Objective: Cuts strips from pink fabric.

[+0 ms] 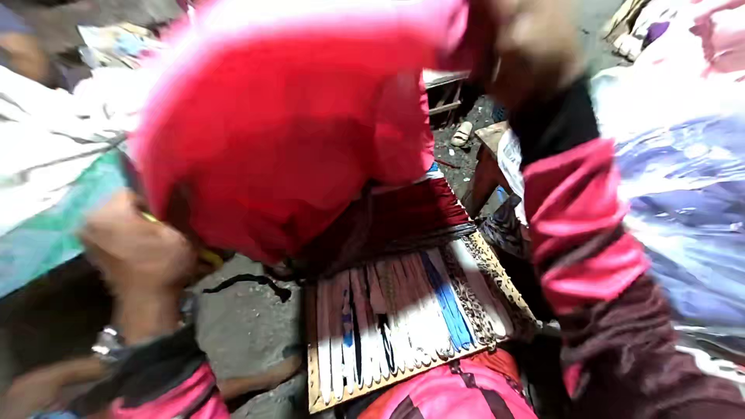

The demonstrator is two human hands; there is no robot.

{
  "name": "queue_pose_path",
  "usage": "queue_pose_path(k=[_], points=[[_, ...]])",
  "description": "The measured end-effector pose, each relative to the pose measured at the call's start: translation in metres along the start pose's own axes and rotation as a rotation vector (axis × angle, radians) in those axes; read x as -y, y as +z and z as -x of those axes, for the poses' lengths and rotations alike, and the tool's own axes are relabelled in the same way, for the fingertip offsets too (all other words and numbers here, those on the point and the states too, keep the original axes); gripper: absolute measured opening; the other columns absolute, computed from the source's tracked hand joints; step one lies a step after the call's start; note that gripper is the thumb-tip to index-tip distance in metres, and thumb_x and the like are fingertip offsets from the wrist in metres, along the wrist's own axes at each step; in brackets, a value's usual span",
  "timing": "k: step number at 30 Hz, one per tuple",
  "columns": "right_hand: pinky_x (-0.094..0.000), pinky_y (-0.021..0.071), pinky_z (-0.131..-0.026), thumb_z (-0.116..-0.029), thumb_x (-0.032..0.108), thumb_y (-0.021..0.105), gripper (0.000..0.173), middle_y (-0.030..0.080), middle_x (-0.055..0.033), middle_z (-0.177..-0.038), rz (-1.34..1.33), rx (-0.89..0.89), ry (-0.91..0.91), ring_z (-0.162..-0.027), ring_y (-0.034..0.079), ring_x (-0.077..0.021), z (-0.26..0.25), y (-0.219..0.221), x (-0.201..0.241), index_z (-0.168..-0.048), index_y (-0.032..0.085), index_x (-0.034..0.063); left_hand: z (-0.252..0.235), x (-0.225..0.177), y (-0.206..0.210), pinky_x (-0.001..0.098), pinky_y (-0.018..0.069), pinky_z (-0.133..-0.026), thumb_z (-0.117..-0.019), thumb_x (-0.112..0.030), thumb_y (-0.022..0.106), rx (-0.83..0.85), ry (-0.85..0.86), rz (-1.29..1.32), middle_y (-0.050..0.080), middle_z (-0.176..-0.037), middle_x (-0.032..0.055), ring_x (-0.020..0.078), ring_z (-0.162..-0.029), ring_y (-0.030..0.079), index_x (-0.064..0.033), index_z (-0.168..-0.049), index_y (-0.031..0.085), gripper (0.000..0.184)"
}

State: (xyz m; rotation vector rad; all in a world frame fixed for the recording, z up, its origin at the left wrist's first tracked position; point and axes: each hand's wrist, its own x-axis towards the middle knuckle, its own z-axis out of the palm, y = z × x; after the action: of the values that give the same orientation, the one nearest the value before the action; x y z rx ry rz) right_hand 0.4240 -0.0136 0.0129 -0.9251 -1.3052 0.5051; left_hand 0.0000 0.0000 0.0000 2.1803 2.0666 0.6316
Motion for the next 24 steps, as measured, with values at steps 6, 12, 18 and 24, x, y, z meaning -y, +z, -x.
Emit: queue_pose_path(k=[6,12,18,24], points=[[-0.0468,0.0594,-0.082,-0.1079,0.034,0.052,0.037,0.072,-0.0145,-0.102,0.117,-0.078,0.918,-0.090,0.070,-0.0228,0.262,0.042,-0.129,-0.126,0.064,0.0043,0.067,0.136,0.147,0.0768,0.0473,-0.086,-0.0922,-0.007,0.068,0.488,0.005,-0.071,0.067,-0.101,0.0346,0.0550,-0.098,0.065,0.0066,-0.116,0.066,0.027],[-0.0367,0.0620,-0.084,-0.1057,0.018,0.055,0.024,0.074,-0.0102,-0.094,-0.052,-0.085,0.983,-0.087,0.073,-0.0159,0.321,0.058,-0.132,-0.111,0.068,-0.0010,0.114,0.117,0.158,0.0439,0.0563,-0.060,-0.0991,-0.025,0.068,0.414,-0.290,0.380,0.068,-0.090,0.0132,0.0219,-0.066,0.064,-0.0040,-0.135,0.060,0.042],[-0.0370,0.0622,-0.090,-0.0987,0.011,0.064,0.032,0.073,-0.0130,-0.109,-0.051,-0.030,1.019,-0.098,0.073,-0.0182,0.340,0.065,-0.122,-0.128,0.061,-0.0021,0.161,0.024,0.180,0.0225,0.0463,-0.041,-0.1115,-0.020,0.031,0.567,-0.421,1.325,0.055,-0.064,-0.0021,0.0064,-0.045,0.048,-0.0006,-0.125,0.063,0.039],[-0.0381,0.0617,-0.088,-0.1001,0.007,0.059,0.058,0.074,-0.0152,-0.112,-0.092,-0.151,1.059,-0.098,0.074,-0.0210,0.354,0.058,-0.103,-0.154,0.038,0.0078,0.180,-0.047,0.227,0.0323,0.0579,-0.060,-0.1143,-0.027,0.020,0.692,-0.525,1.561,0.062,-0.075,0.0064,0.0153,-0.060,0.061,0.0006,-0.131,0.060,0.051]])
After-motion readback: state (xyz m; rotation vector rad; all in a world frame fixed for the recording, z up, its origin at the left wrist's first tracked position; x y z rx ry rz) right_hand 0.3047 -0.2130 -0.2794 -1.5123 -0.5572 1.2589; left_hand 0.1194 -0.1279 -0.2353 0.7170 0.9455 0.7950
